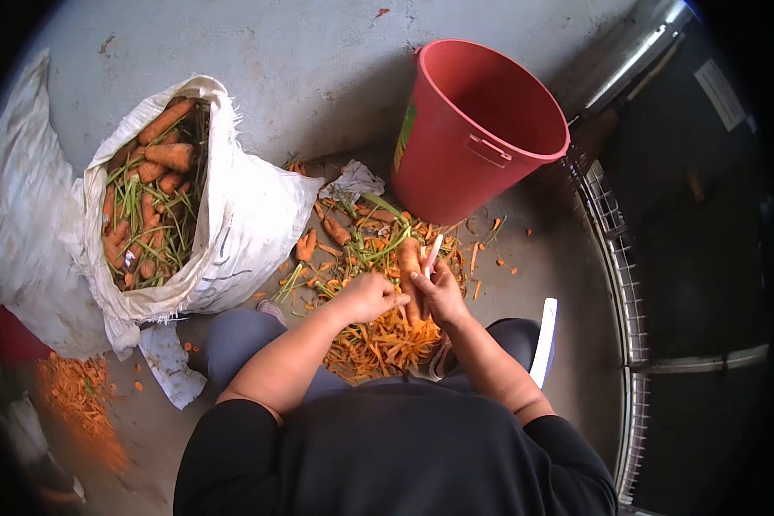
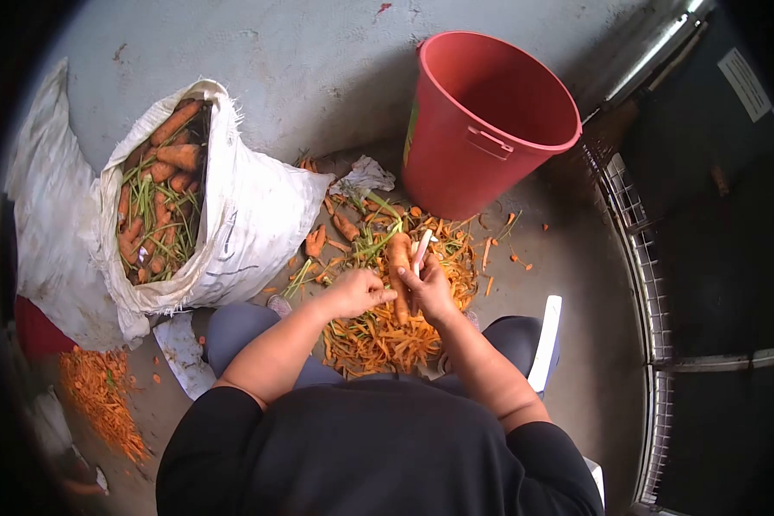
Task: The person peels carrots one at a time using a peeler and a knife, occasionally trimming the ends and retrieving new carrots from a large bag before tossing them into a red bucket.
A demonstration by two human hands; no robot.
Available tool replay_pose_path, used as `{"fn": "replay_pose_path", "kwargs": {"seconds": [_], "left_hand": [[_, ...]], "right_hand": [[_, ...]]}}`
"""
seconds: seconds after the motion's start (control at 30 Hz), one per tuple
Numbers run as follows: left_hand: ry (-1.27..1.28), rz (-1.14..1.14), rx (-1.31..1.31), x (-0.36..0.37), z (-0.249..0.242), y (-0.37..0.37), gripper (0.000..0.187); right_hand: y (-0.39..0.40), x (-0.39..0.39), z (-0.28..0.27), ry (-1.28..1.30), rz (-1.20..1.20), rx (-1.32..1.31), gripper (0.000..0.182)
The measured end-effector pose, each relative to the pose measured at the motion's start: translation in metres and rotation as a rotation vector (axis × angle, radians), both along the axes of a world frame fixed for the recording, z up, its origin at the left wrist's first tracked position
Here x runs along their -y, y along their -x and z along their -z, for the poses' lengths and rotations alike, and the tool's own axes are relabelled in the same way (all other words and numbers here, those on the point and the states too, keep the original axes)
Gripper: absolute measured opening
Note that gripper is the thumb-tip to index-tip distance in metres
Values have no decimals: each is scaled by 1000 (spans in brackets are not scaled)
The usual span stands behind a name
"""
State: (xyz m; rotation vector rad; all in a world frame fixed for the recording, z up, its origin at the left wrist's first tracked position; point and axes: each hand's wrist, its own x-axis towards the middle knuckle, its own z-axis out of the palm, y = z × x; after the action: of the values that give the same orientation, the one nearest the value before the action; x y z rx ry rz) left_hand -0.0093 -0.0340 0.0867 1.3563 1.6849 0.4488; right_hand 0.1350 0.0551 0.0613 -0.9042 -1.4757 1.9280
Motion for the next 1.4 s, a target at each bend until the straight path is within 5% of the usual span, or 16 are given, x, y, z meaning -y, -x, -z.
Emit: {"fn": "replay_pose_path", "kwargs": {"seconds": [0.13,0.27,0.37,0.43,0.53,0.7,0.73,0.87,0.97,1.1,1.17,1.4], "left_hand": [[-822,-170,-420,7,-2,13,28],[-647,68,-266,8,28,11,40],[-453,-13,-31,6,31,17,43],[-461,-182,60,6,28,22,50],[-416,-296,498,-1,23,31,46],[-443,-389,1154,-5,17,40,42],[-482,-440,1090,-7,17,39,37],[-871,-429,78,-7,20,48,41],[-929,-507,126,-7,15,50,40],[-554,-600,959,-5,21,52,44],[-435,-567,1065,-4,23,53,42],[-53,-702,1465,-5,22,36,34]], "right_hand": [[-14,-2,-10,406,-245,-10,39],[-19,4,-22,648,-388,-21,32],[-30,-19,-17,473,-442,221,24],[-28,-21,-22,602,-154,215,19],[-43,-31,-14,486,-127,173,34],[-41,-23,-35,505,-135,264,29],[-43,-23,-30,497,-168,301,27],[-48,-22,-8,326,-178,432,27],[-38,-17,-16,142,-144,546,28],[-32,-16,-20,-209,-38,564,25],[-34,-20,-20,-335,46,515,25],[-15,-36,-64,134,376,-144,11]]}}
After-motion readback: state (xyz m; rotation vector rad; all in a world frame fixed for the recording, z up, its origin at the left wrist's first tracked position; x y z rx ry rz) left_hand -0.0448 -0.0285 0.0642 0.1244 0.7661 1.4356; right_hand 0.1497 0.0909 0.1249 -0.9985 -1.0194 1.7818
